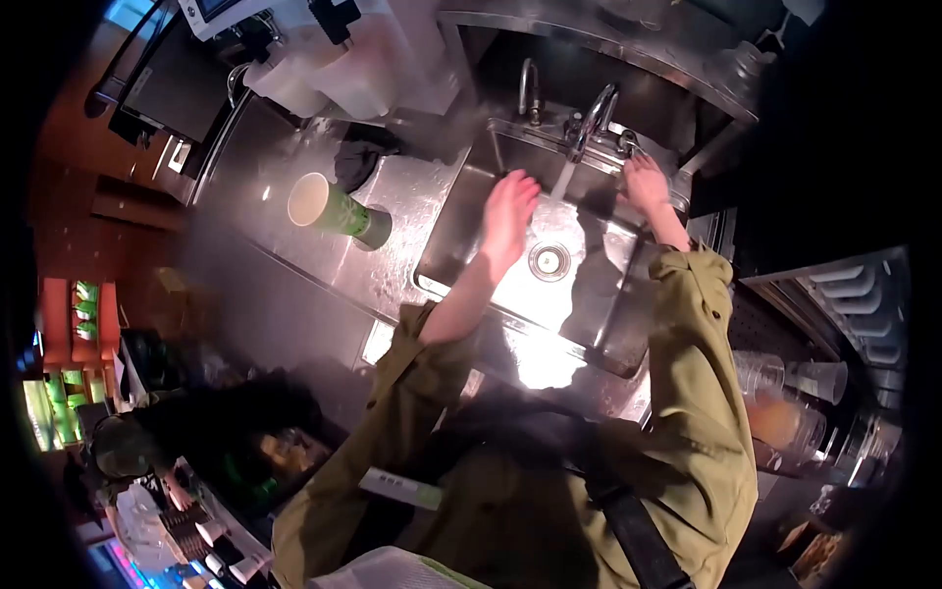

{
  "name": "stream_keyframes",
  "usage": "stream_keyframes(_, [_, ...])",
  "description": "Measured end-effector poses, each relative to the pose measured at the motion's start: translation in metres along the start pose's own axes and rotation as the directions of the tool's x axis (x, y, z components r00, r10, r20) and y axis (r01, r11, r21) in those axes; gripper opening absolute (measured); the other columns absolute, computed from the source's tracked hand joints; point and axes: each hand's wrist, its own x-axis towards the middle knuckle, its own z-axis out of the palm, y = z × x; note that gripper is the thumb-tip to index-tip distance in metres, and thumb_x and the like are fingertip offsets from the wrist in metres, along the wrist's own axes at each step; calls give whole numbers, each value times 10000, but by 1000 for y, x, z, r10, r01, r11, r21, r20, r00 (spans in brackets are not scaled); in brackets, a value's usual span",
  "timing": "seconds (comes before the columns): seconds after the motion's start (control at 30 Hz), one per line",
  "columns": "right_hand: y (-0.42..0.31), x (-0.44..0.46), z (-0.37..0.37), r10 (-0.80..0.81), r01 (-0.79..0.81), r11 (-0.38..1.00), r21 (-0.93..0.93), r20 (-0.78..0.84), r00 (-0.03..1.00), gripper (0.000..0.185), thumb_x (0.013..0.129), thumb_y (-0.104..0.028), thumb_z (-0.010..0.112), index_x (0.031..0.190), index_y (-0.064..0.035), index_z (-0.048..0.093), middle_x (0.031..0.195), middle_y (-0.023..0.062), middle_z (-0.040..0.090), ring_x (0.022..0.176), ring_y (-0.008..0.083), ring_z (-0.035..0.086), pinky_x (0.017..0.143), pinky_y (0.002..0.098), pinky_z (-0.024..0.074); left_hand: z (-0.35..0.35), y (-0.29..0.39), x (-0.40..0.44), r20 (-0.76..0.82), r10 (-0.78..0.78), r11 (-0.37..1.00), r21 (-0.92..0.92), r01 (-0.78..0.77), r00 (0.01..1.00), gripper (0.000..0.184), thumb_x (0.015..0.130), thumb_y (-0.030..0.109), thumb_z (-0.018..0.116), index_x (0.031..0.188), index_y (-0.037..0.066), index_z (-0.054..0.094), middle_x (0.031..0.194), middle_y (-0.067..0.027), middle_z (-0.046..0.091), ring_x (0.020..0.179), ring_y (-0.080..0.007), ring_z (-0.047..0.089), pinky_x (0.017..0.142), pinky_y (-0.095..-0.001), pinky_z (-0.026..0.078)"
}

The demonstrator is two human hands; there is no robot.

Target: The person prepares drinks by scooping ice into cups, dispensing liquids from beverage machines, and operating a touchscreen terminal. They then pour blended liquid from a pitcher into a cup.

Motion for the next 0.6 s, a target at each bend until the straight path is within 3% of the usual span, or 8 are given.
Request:
stream_keyframes(0.07, [1,-5,3,44,-38,997,64,-97,994,550,599,-327,692,971,37,516,1063,217,544,1028,277,516,926,361,377,19,-35,36,40,-212,957,-193,216,976,472,864,402,488,1169,46,432,1076,-107,518,1000,-223,507,854,-329,410])
stream_keyframes(0.17, [-42,-15,-16,375,-445,729,520,242,895,631,679,-407,643,1037,81,465,981,232,572,963,344,536,838,399,419,14,-55,47,179,-290,892,-304,333,940,534,868,433,462,1203,22,393,1127,-112,479,991,-224,504,848,-342,415])
stream_keyframes(0.23, [-88,-26,24,690,-578,246,778,279,668,656,667,-472,639,984,85,498,920,253,586,901,344,567,789,412,445,-18,-72,61,87,-203,977,85,196,975,443,873,393,468,1120,26,486,1019,-74,530,921,-189,511,787,-328,424])
stream_keyframes(0.27, [-107,-34,44,591,-620,-191,761,594,546,585,726,-452,584,1018,48,504,933,222,584,875,317,567,786,401,451,-37,-83,61,-155,-162,898,386,211,975,426,879,365,443,1110,16,521,1037,-84,545,917,-193,515,782,-327,420])
stream_keyframes(0.3, [-132,-34,59,393,-407,-717,566,810,434,520,756,-419,552,1034,18,509,959,198,576,871,305,564,791,396,451,-62,-93,68,-223,-187,846,459,272,957,448,873,369,437,1115,3,530,996,-86,575,872,-189,523,774,-332,416])
stream_keyframes(0.33, [-157,-35,82,97,-74,-987,142,898,429,457,787,-385,520,1051,-12,515,986,175,568,867,293,561,796,392,450,-77,-92,58,-216,-150,705,661,257,965,462,863,391,448,1089,0,549,962,-91,597,845,-186,531,784,-326,414])
stream_keyframes(0.43, [-209,-55,147,424,-82,-443,893,289,858,412,826,-384,454,1101,-79,489,1079,117,524,942,255,523,867,375,408,-81,-78,33,-123,-244,565,788,244,962,421,861,344,473,1123,20,532,1012,-107,587,922,-179,534,812,-293,405])
stream_keyframes(0.6, [-259,-72,202,355,-245,-392,887,391,849,466,827,-355,487,1228,-132,404,1210,92,458,1136,231,404,975,325,320,-73,-75,27,-5,-144,561,823,86,990,326,844,239,526,1074,11,564,950,-134,605,870,-187,568,752,-285,437])
